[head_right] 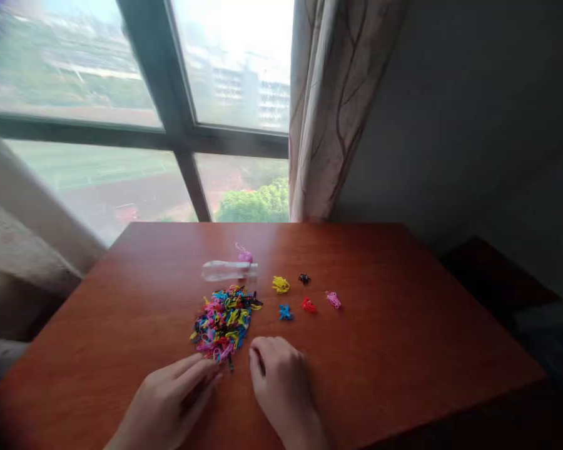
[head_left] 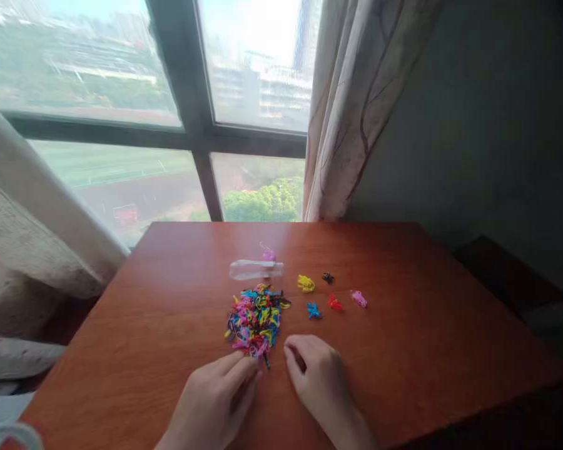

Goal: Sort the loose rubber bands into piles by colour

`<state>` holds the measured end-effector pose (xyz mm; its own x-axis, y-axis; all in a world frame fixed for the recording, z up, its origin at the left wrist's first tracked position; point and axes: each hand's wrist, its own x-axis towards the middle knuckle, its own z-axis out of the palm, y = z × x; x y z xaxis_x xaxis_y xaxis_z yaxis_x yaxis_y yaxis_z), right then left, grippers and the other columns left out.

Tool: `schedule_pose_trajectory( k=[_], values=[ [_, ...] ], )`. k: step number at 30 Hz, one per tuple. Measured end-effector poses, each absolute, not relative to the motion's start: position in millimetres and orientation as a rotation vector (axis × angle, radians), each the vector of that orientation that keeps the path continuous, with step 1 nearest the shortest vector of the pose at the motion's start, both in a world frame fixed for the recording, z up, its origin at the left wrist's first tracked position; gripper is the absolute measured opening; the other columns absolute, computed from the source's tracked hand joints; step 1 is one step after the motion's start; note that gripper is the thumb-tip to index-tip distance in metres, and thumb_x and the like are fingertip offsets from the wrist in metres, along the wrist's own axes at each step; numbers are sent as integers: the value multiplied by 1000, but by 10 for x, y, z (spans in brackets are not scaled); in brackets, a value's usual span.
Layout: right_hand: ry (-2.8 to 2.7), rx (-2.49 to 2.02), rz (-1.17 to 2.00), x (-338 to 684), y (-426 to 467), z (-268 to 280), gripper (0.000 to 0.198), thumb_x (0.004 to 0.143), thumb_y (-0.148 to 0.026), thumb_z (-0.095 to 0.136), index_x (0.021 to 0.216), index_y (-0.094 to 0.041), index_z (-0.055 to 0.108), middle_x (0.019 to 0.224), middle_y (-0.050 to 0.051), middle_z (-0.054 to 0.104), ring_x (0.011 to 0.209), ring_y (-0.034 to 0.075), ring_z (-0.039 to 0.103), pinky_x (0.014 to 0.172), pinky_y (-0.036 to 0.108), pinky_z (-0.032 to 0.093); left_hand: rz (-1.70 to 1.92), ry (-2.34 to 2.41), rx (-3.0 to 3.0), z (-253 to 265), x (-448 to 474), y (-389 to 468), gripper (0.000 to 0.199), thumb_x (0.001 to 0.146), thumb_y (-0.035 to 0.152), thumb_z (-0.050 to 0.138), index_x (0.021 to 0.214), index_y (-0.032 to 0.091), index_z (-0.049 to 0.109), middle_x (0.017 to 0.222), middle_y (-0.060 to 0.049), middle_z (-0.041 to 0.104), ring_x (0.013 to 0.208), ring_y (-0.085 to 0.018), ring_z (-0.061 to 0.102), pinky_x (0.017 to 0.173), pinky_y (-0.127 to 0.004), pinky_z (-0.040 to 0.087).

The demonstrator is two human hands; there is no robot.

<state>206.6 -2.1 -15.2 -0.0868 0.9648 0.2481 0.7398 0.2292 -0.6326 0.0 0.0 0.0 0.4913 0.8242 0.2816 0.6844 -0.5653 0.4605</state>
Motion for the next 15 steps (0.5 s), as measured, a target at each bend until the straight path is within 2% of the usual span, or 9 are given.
schedule_pose_trajectory(
  k=[5,10,15],
  values=[
    [-1903,-1571,457,2079,-45,-139,18,92,-18,46,83,-23,62,79,0,66,75,17,60,69,26,35,628,1293,2545,24,97,-42,17,95,20,45,84,25,57,72,3,64,61,-15,63,56,-25,43],
    [-1948,-1597,437,2074,-36,-95,17,92,-17,47,80,-23,58,73,-1,62,70,17,56,64,27,31,513,1439,2566,76,196,-46,14,92,28,54,78,25,56,71,3,65,61,-17,65,55,-27,45],
    [-1944,-1592,454,2070,-30,-53,17,92,-16,47,82,-23,59,75,-1,63,71,16,56,65,27,31,436,1555,2573,102,266,-50,12,91,24,54,79,24,57,72,3,68,62,-18,68,55,-27,45]
  ],
)
